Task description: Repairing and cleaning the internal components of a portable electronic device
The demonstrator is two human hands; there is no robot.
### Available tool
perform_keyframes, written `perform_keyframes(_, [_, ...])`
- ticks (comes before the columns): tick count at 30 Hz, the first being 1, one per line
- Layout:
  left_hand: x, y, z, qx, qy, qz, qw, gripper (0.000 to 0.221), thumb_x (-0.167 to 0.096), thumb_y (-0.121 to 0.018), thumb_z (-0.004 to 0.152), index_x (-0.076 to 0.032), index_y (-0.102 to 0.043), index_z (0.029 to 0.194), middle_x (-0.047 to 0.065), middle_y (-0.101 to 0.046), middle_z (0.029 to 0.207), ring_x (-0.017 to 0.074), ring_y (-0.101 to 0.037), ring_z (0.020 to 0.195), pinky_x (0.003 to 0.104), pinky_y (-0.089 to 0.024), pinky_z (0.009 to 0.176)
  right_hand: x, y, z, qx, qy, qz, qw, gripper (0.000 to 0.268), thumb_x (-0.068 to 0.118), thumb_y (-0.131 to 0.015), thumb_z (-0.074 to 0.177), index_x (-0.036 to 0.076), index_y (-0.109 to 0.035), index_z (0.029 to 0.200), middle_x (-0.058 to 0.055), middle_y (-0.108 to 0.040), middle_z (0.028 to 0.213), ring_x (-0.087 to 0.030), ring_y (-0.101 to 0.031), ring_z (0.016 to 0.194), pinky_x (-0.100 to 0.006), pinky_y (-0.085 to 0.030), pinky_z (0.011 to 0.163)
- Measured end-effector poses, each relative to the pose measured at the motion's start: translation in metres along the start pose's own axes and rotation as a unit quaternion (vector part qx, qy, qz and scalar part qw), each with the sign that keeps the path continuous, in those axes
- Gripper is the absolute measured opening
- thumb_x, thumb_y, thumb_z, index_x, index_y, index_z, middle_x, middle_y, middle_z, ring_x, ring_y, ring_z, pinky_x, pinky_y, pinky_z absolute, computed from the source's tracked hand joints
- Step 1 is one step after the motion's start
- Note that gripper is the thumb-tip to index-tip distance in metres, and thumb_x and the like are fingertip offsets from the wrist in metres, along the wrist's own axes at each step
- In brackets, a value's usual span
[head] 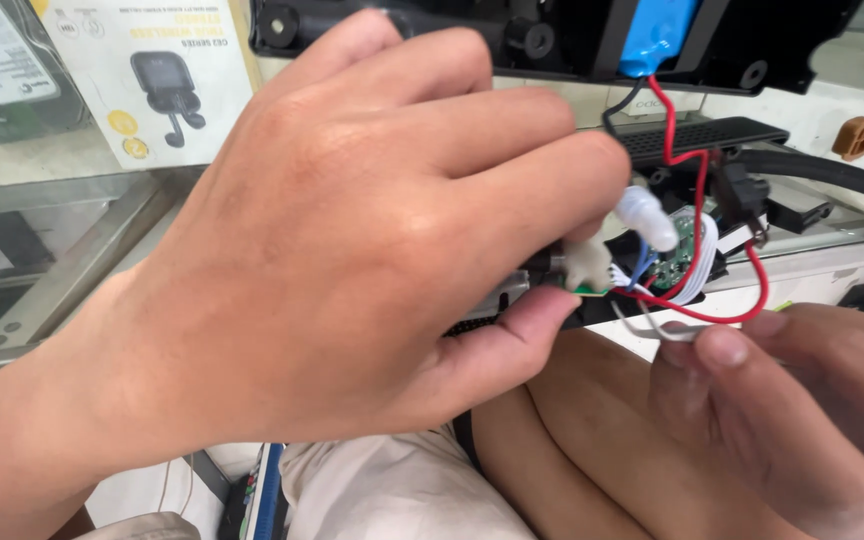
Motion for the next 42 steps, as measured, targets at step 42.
perform_keyframes(42, [-0.164,0.159,0.144,0.006,-0.01,0.021,1.0,0.031,-0.011,-0.063,0.111,-0.02,-0.052,0.084,-0.004,-0.048,0.08,0.0222,-0.042,0.076,0.037,-0.03,0.071,-0.035,0.006,-0.015,-0.001,0.169,0.093,0.981,0.026,-0.006,-0.08,0.101,-0.013,-0.058,0.11,-0.03,-0.063,0.089,-0.035,-0.063,0.069,-0.043,-0.05,0.061])
Point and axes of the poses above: each hand's wrist, its own z-axis towards the middle knuckle, its own y-axis out of the back of the hand, x = y × z, the point moved 7 cm from there along z, towards the middle knuckle
